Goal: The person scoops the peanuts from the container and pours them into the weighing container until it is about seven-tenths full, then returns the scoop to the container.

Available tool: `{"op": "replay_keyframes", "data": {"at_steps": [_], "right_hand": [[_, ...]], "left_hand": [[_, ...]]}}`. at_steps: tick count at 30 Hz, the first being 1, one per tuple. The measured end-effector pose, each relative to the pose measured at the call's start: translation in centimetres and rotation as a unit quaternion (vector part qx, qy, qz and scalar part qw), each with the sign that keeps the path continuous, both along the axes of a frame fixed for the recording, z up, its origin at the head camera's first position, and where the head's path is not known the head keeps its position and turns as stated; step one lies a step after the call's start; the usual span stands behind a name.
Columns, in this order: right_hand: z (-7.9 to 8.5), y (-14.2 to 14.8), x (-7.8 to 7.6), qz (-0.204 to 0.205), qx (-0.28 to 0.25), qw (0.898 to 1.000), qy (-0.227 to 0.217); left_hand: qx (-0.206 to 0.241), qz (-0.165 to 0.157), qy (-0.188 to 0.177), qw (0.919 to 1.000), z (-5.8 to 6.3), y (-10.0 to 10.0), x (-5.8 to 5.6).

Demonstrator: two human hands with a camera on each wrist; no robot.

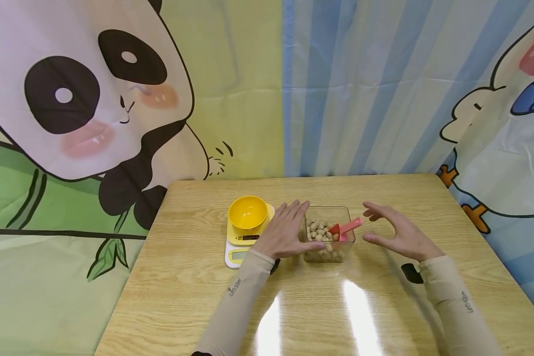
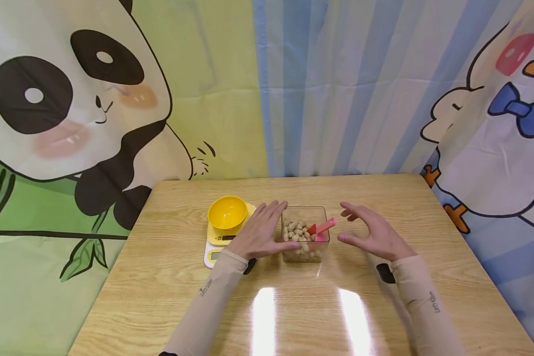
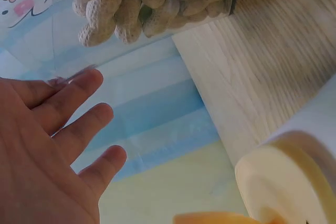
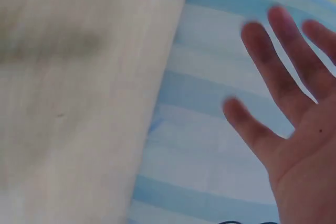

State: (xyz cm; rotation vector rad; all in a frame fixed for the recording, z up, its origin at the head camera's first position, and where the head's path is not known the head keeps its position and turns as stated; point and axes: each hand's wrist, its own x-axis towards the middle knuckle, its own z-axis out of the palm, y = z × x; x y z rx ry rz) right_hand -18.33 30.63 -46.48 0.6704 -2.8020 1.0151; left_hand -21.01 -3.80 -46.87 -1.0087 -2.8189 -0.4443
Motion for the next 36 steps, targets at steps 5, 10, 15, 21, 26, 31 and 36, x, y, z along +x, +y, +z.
{"op": "replay_keyframes", "data": {"at_steps": [5,10,15,21,26,31,36], "right_hand": [[1.6,-0.7,-0.4,0.024,0.017,1.000,0.004],[3.2,-1.4,-1.0,0.067,0.050,0.996,0.034],[4.5,-2.3,-1.7,0.116,0.073,0.990,0.043],[5.4,-3.1,-2.6,0.167,0.091,0.979,0.069],[6.8,-3.7,-2.8,0.194,0.128,0.971,0.054],[7.8,-4.6,-3.0,0.219,0.164,0.961,0.032],[8.6,-5.7,-3.2,0.240,0.185,0.953,0.017]], "left_hand": [[0.008,0.003,-0.017,0.9998,-0.1,0.3,-0.1],[0.002,0.007,-0.021,0.9997,-0.1,0.5,-0.2],[0.007,0.010,-0.035,0.9993,-0.1,0.4,-0.1],[0.013,0.010,-0.036,0.9992,0.0,0.4,0.0],[0.012,0.008,-0.031,0.9994,0.0,0.5,-0.1],[0.013,0.009,-0.032,0.9994,0.1,0.5,0.0],[0.012,0.012,-0.031,0.9994,0.0,0.6,0.0]]}}
